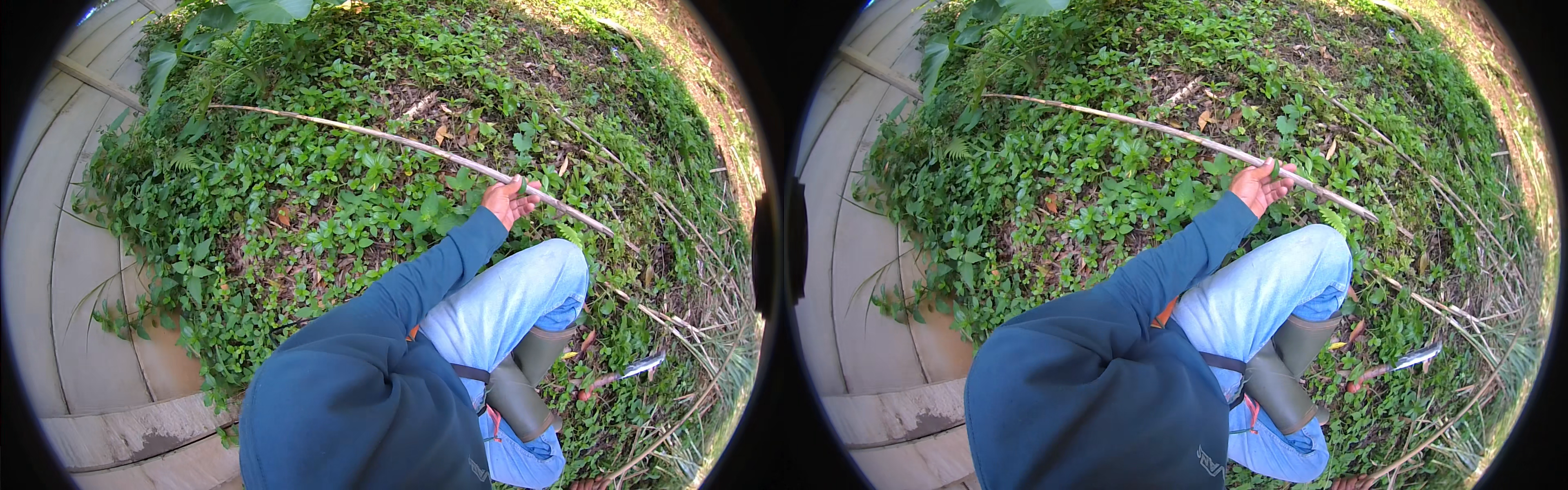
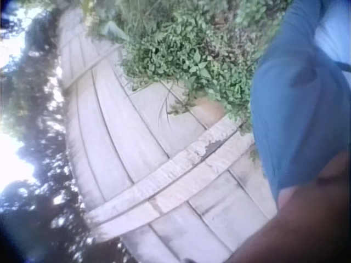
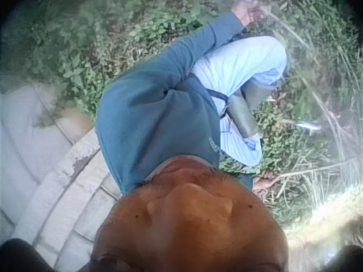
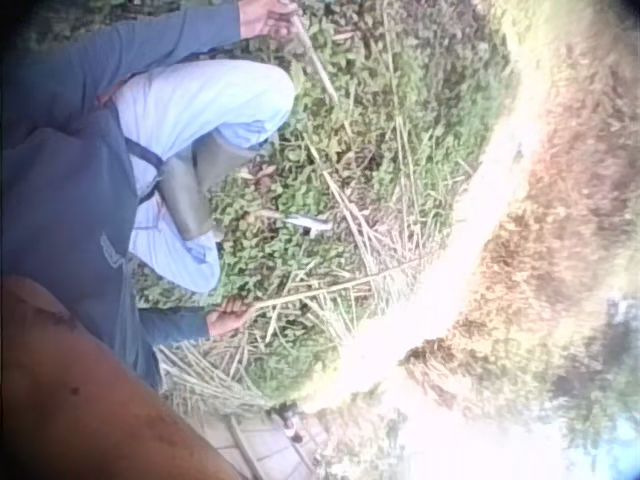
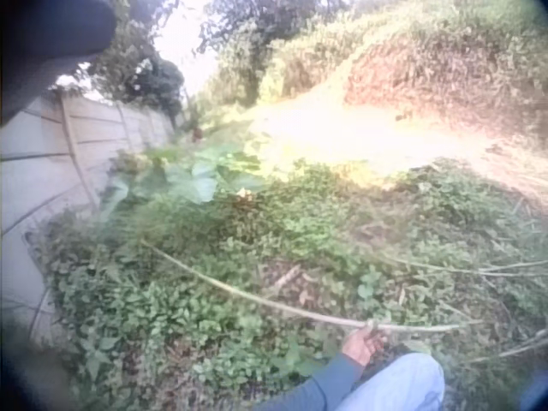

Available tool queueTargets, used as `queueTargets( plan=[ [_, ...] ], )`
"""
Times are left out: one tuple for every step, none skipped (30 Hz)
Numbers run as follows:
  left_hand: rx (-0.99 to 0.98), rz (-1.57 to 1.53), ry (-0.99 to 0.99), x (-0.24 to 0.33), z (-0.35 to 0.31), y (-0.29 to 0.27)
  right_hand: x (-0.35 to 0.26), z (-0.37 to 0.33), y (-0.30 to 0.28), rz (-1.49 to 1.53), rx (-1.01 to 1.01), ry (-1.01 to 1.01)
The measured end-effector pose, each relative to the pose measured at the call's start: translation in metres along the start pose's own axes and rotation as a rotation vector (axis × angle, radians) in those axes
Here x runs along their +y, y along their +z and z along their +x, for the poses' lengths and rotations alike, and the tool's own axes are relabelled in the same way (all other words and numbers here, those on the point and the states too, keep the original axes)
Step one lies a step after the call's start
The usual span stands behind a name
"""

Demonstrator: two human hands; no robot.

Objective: The person sits on the ground and uses a machete to cut long, thin sticks into smaller pieces. They repeatedly pick up sticks, position them, and chop them, accumulating a pile of cut segments on the grass.

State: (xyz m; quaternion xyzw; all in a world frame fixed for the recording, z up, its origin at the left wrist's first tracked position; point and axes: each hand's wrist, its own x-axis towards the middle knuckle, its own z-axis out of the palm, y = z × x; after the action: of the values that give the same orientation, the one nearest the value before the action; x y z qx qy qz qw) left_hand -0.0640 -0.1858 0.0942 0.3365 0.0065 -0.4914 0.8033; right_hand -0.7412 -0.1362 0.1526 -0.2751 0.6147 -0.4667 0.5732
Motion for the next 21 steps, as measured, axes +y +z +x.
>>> queueTargets(
  plan=[
    [-0.101,0.026,-0.020,-0.010,0.003,0.020,-0.002,-0.010,0.018,0.117,0.038,0.005],
    [-0.106,0.040,-0.036,-0.015,0.008,0.024,-0.008,-0.017,0.036,0.235,0.076,0.006],
    [-0.135,0.047,-0.050,-0.016,0.016,0.030,-0.015,-0.039,0.067,0.198,0.125,-0.054],
    [-0.131,0.050,-0.073,-0.019,0.021,0.031,-0.018,-0.046,0.077,0.161,0.160,-0.069],
    [-0.114,0.058,-0.086,-0.022,0.024,0.030,-0.020,-0.048,0.084,0.168,0.176,-0.088],
    [-0.121,0.058,-0.098,-0.029,0.030,0.034,-0.026,-0.047,0.086,0.196,0.188,-0.098],
    [-0.116,0.064,-0.117,-0.038,0.032,0.035,-0.031,-0.050,0.083,0.218,0.204,-0.096],
    [-0.121,0.049,-0.141,-0.046,0.036,0.032,-0.035,-0.053,0.080,0.229,0.208,-0.108],
    [-0.128,0.042,-0.148,-0.047,0.041,0.032,-0.035,-0.052,0.081,0.249,0.197,-0.118],
    [-0.145,0.052,-0.147,-0.047,0.041,0.032,-0.033,-0.050,0.076,0.287,0.191,-0.132],
    [-0.156,0.061,-0.151,-0.046,0.041,0.032,-0.033,-0.050,0.070,0.294,0.197,-0.149],
    [-0.161,0.067,-0.172,-0.044,0.041,0.029,-0.034,-0.050,0.069,0.296,0.199,-0.161],
    [-0.164,0.072,-0.188,-0.044,0.040,0.027,-0.035,-0.050,0.069,0.297,0.198,-0.173],
    [-0.151,0.086,-0.183,-0.043,0.040,0.027,-0.038,-0.050,0.069,0.313,0.198,-0.183],
    [-0.134,0.104,-0.170,-0.038,0.038,0.026,-0.038,-0.048,0.066,0.312,0.203,-0.197],
    [-0.116,0.121,-0.154,-0.034,0.037,0.023,-0.039,-0.047,0.063,0.311,0.205,-0.210],
    [-0.119,0.125,-0.151,-0.034,0.037,0.022,-0.041,-0.047,0.060,0.310,0.204,-0.223],
    [-0.117,0.130,-0.148,-0.039,0.037,0.023,-0.046,-0.049,0.055,0.309,0.229,-0.228],
    [-0.108,0.141,-0.142,-0.042,0.036,0.022,-0.049,-0.054,0.055,0.334,0.182,-0.261],
    [-0.100,0.162,-0.112,-0.046,0.035,0.022,-0.052,-0.057,0.054,0.311,0.217,-0.276],
    [-0.095,0.174,-0.103,-0.049,0.036,0.024,-0.057,-0.060,0.054,0.289,0.254,-0.302]
  ],
)
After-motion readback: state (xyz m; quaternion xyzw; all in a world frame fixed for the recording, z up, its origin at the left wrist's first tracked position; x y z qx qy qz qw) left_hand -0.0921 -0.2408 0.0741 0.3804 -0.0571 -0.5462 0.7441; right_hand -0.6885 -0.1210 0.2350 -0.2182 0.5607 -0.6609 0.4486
